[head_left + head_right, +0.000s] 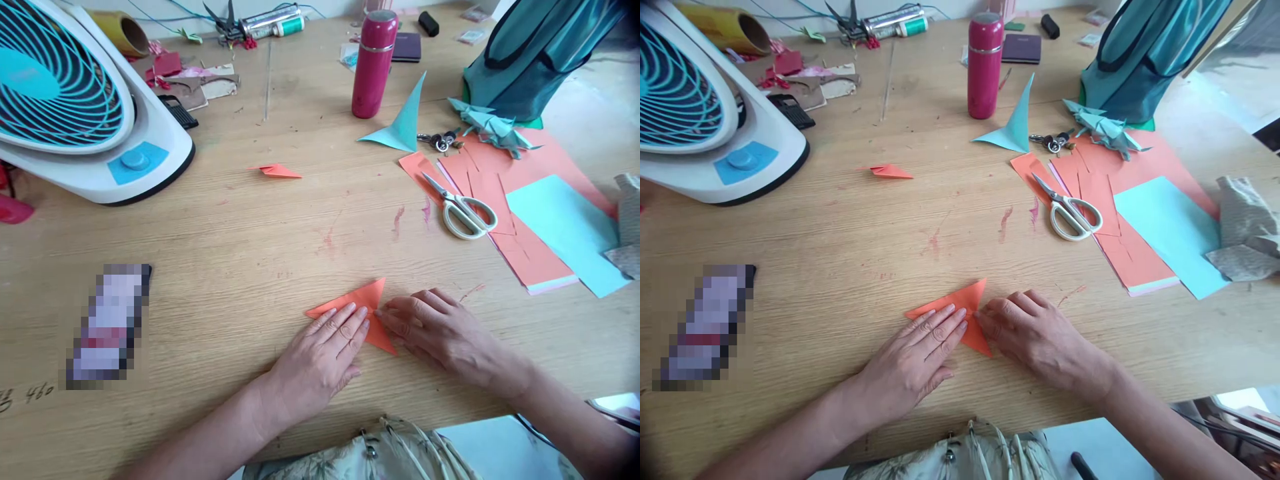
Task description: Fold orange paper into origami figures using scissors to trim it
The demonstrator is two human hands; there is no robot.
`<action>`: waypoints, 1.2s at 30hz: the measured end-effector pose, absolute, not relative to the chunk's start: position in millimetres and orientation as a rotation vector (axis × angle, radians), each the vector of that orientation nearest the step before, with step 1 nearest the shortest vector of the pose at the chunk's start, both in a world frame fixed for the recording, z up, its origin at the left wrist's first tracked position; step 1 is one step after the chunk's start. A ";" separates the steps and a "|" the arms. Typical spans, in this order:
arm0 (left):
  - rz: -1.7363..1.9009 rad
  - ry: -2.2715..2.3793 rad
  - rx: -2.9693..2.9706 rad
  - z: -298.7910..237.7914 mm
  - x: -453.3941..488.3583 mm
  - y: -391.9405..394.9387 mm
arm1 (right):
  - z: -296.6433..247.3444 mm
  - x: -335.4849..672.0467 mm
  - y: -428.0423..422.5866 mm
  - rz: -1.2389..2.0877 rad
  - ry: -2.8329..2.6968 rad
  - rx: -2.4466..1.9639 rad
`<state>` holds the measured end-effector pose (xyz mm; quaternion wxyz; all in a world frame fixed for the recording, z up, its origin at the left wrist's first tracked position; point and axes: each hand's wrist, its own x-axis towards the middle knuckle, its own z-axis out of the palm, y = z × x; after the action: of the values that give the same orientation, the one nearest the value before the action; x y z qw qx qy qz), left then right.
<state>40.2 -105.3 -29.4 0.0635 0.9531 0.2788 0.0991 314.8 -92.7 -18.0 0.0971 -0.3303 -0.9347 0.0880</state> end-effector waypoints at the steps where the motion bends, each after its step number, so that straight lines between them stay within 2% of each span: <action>1: 0.279 0.845 2.871 -30.3 38.8 -105.3 | -17.4 313.3 -93.9 0.296 -2.752 -0.992; 9: 0.217 0.807 2.853 -30.5 27.8 -104.9 | -18.8 291.6 -117.4 0.480 -2.621 -1.142; 22: 0.114 0.810 2.836 -36.0 26.0 -106.0 | -26.7 279.6 -124.8 0.370 -2.639 -1.259; 36: 0.158 0.827 2.857 -34.0 26.3 -106.8 | -24.6 273.5 -124.7 0.148 -2.607 -1.412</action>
<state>26.3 -106.8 -34.0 0.0815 0.9560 0.2767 0.0528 273.5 -124.7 -24.6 0.0865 -0.4739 -0.8749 0.0498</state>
